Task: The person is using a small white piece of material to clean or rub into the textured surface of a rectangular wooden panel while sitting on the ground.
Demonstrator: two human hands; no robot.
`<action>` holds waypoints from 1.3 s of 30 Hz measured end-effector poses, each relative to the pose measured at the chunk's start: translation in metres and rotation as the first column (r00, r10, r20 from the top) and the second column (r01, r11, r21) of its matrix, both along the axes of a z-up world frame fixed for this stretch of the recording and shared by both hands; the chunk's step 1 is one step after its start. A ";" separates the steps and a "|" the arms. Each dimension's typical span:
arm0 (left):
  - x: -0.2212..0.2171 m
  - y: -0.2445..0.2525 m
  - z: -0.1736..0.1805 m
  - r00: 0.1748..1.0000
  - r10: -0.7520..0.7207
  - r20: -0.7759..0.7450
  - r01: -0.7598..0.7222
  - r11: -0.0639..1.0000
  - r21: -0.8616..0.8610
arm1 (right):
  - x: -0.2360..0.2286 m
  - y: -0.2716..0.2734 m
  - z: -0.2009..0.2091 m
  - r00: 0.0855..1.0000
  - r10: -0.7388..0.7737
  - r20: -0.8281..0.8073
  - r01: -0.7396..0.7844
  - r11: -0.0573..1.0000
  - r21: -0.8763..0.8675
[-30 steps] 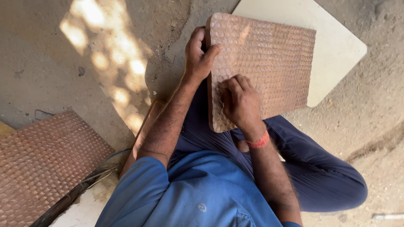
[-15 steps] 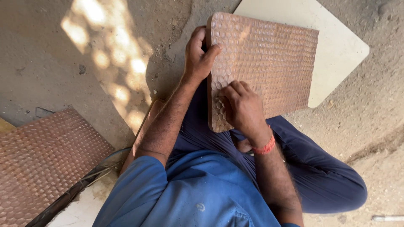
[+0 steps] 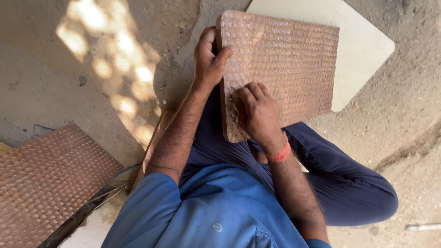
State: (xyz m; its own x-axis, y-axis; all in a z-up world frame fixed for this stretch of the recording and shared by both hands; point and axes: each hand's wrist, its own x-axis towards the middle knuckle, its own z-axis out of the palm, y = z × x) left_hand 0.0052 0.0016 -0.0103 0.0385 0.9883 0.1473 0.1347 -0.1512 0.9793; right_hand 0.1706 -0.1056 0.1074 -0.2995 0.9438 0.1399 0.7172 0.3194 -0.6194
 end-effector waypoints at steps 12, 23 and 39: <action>-0.003 0.002 -0.004 0.999 -0.004 -0.034 0.004 1.000 0.003 | 0.005 -0.005 -0.006 0.998 0.039 0.042 -0.039 0.999 -0.010; -0.005 0.003 -0.003 0.998 0.018 -0.052 -0.017 1.000 0.006 | 0.001 -0.005 -0.012 0.990 0.028 -0.141 -0.029 1.000 -0.003; -0.002 -0.002 0.002 0.998 -0.022 0.062 0.028 0.994 -0.104 | 0.032 -0.041 -0.008 0.962 -0.024 -0.273 0.019 1.000 -0.021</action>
State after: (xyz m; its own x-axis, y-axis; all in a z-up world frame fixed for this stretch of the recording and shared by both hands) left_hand 0.0037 -0.0002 -0.0085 0.0573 0.9973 0.0459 0.0718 -0.0500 0.9962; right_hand 0.2022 -0.1468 0.0991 -0.2323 0.9527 0.1962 0.5267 0.2927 -0.7981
